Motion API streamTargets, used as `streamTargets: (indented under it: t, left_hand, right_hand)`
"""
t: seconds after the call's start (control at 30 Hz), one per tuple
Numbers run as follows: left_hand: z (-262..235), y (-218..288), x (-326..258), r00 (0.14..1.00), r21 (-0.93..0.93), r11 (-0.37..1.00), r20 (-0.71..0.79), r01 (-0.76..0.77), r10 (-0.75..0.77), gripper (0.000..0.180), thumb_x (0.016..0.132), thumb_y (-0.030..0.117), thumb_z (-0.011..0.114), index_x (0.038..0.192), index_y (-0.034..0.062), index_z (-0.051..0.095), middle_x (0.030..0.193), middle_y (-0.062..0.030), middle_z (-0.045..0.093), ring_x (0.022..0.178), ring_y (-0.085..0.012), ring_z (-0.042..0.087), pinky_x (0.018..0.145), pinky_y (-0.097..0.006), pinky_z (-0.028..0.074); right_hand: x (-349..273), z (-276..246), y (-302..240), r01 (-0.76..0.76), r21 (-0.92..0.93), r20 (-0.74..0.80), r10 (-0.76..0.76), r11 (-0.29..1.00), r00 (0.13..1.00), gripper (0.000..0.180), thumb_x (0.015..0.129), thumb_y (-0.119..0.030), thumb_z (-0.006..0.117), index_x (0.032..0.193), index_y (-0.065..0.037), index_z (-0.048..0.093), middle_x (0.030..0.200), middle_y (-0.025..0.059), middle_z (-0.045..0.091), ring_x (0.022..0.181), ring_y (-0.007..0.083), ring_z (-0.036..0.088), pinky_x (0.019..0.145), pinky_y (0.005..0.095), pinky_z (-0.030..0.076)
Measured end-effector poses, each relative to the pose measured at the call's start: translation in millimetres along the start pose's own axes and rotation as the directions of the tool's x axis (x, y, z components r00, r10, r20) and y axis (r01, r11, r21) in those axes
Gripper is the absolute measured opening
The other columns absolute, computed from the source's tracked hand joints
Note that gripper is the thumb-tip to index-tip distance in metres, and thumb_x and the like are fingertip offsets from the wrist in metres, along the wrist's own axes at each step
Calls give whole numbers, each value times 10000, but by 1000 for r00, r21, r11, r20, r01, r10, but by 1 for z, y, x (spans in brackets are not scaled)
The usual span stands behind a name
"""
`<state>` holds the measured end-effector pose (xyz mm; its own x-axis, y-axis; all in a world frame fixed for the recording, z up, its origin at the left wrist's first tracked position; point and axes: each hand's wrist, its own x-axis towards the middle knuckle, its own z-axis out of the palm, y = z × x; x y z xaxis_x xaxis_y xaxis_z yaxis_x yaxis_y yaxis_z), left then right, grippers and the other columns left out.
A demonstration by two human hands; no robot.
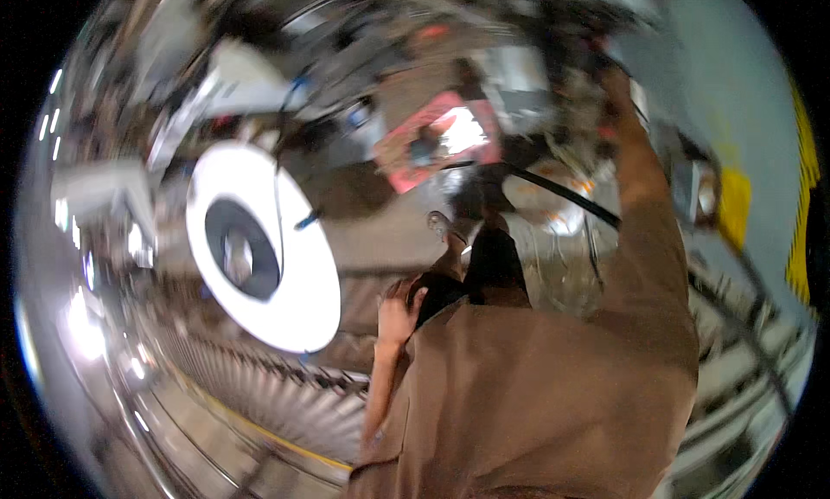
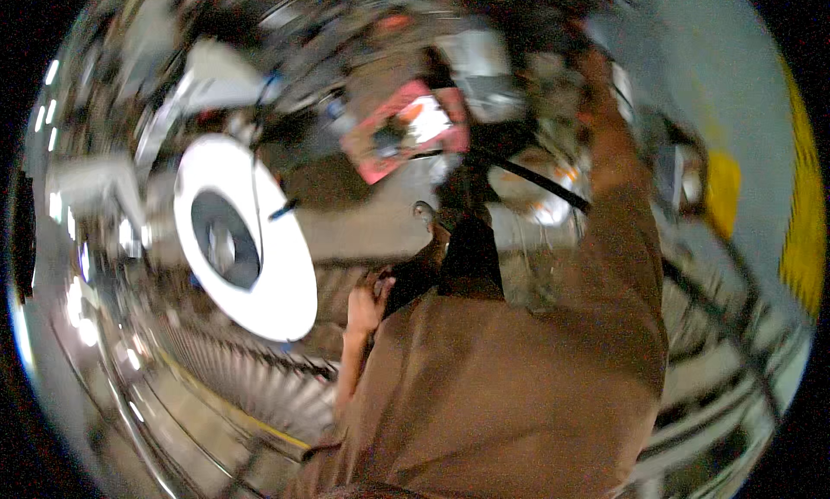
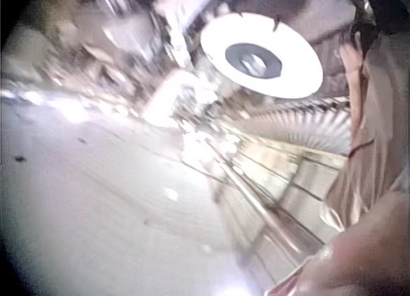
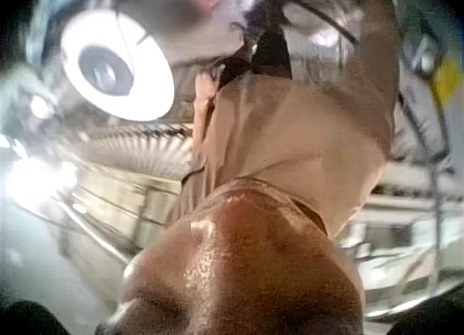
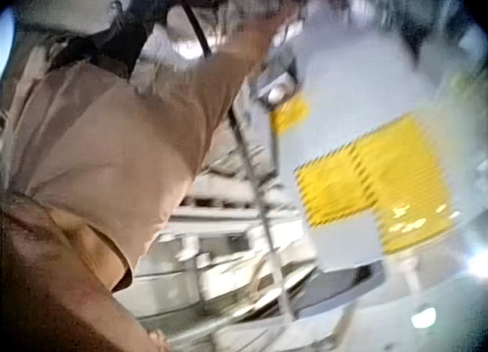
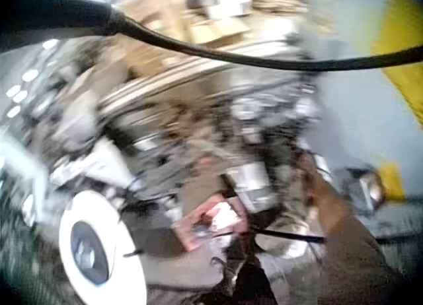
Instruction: The person adjusts components inside a large woodworking machine, using a wrench to tighten bolts, and later places black wooden panels onto a moving conveyor belt one by one.
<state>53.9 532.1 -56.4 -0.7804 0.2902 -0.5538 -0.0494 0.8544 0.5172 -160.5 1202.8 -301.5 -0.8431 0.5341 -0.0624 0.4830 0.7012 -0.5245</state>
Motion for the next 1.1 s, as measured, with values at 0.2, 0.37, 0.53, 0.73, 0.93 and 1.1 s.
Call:
streamTargets:
  t: [0.2, 0.37, 0.53, 0.73, 0.93, 1.1]
  left_hand:
    - [-37, -38, -16, 977, 16, 994, -184, -104, 106, 435, 1075, 398, 658, 1325, 46, 714, 1147, -233, 746, 1044, -433, 706, 926, -530, 562]
    - [-35, -30, -90, 932, -280, 929, -334, -241, 141, 438, 1072, 415, 653, 1344, 79, 719, 1228, -179, 758, 1089, -402, 729, 966, -510, 580]
    - [-101, 98, -61, 537, -477, 318, -444, -819, 717, 350, 1010, 345, 741, 1210, 58, 764, 1140, -159, 769, 1072, -366, 729, 889, -479, 570]
    - [-222, 111, -233, -368, -125, -518, -565, -846, 738, 436, 997, 367, 638, 1147, -35, 718, 1129, -261, 702, 1032, -445, 677, 877, -550, 538]
    - [-273, 15, -355, -612, -51, -721, -489, -691, 622, 390, 1017, 384, 658, 1112, 10, 718, 1086, -201, 715, 1003, -399, 679, 874, -526, 531]
    - [-302, -59, -386, -600, -62, -724, -513, -687, 614, 356, 1033, 397, 674, 1083, 48, 718, 1050, -151, 725, 979, -360, 680, 871, -506, 524]
  right_hand:
    - [-123, 19, 15, -200, 592, -426, 514, 781, 745, 477, 1048, -304, 700, 1386, 25, 631, 1504, 204, 575, 1280, 415, 637, 1067, 556, 596]
    - [-277, 12, -85, -330, 536, -278, 532, 777, 800, 501, 1085, -329, 684, 1342, 94, 606, 1430, 297, 550, 1252, 462, 619, 967, 602, 572]
    - [-425, 116, -84, -98, -51, 139, 105, 994, 985, 374, 1112, -303, 548, 1257, 24, 657, 1286, 364, 662, 1102, 479, 700, 919, 611, 560]
    - [-489, 52, -260, 276, -160, 691, -92, 948, 717, 371, 1109, -307, 553, 1250, 19, 660, 1261, 357, 668, 1087, 477, 704, 916, 610, 563]
    - [-601, -25, -385, 377, -210, 731, -112, 902, 673, 367, 1106, -310, 557, 1243, 14, 663, 1237, 351, 675, 1072, 474, 708, 914, 609, 565]
    - [-666, -41, -447, 416, -271, 778, -58, 868, 626, 364, 1104, -313, 560, 1237, 9, 666, 1216, 346, 680, 1060, 472, 712, 911, 607, 567]
